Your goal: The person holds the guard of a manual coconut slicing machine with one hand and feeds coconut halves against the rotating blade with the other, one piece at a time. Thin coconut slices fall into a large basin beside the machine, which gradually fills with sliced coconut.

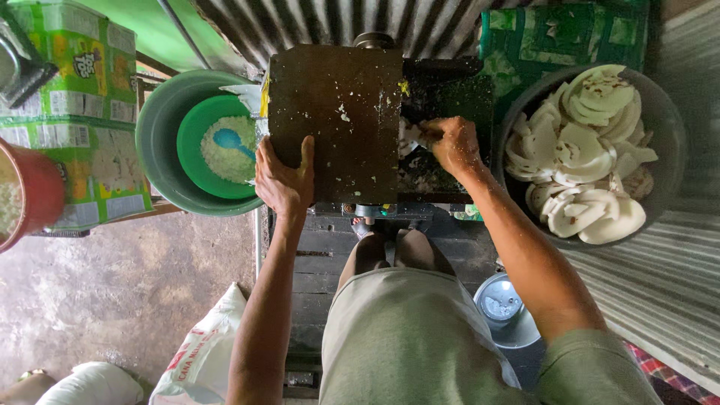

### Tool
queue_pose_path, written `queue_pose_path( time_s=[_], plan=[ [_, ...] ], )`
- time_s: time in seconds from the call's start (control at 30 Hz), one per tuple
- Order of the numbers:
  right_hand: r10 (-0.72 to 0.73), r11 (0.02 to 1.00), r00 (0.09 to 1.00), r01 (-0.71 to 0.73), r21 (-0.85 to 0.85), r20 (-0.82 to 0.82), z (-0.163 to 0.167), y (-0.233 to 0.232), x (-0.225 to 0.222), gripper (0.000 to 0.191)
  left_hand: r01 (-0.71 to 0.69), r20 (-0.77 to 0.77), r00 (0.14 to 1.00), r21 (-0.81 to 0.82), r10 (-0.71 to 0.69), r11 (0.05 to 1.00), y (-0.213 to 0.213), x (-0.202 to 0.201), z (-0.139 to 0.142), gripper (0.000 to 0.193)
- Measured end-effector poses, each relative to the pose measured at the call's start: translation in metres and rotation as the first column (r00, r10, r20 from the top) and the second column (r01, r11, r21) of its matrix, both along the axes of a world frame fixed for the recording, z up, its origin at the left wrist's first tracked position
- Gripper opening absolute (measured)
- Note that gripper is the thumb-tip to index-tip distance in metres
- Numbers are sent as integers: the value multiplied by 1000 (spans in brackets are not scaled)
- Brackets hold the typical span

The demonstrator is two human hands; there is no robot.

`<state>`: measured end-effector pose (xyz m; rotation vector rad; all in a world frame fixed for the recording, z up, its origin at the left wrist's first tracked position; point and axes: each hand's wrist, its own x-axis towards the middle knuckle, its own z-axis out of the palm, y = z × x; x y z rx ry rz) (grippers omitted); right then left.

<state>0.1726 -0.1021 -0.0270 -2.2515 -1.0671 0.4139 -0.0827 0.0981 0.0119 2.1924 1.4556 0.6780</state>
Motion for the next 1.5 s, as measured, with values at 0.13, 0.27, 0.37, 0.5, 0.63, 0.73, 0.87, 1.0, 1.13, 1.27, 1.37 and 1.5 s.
queue_pose_path(
  time_s=[0.13,0.27,0.37,0.5,0.63,0.73,0.87,1.0,1.13,1.27,1.37,1.5],
  plan=[
    [-3,1000,1000,3,-26,-1,0,2,1,23,9,-4,1000,9,-9,1000,0,1,1,80],
    [-47,997,998,44,-65,-50,5,6,-4,28,8,-28,1000,16,-7,1000,0,1,0,81],
    [-43,999,999,43,-17,-16,7,8,-7,27,9,-24,1000,10,-9,1000,-1,2,-1,82],
    [-66,995,997,64,-75,-26,4,9,-7,24,10,-30,999,36,-9,999,-1,2,-3,83],
    [-29,999,997,30,-19,73,0,9,-7,15,5,-37,999,40,-4,999,-2,4,-4,81],
    [-44,999,998,44,-7,34,0,9,-7,13,4,-33,999,16,-3,1000,-4,3,-2,79],
    [-51,994,998,54,-94,41,1,13,-9,15,9,-35,999,19,-8,1000,-5,3,-1,79],
    [-60,996,998,62,-58,24,-2,14,-11,9,18,-33,999,30,-17,999,-5,1,-3,78],
    [-46,996,999,48,-78,24,-12,13,-8,13,7,-31,999,12,-7,1000,-6,0,-6,78],
    [-31,962,994,59,-267,107,-19,12,-1,21,12,-3,1000,86,-11,996,-9,2,-5,77],
    [-5,996,998,11,-91,70,-18,12,1,16,-4,-6,1000,65,4,998,-12,5,1,74],
    [25,989,994,-9,-145,104,-16,9,7,19,-15,-34,999,78,18,997,-20,13,5,71]
  ],
)
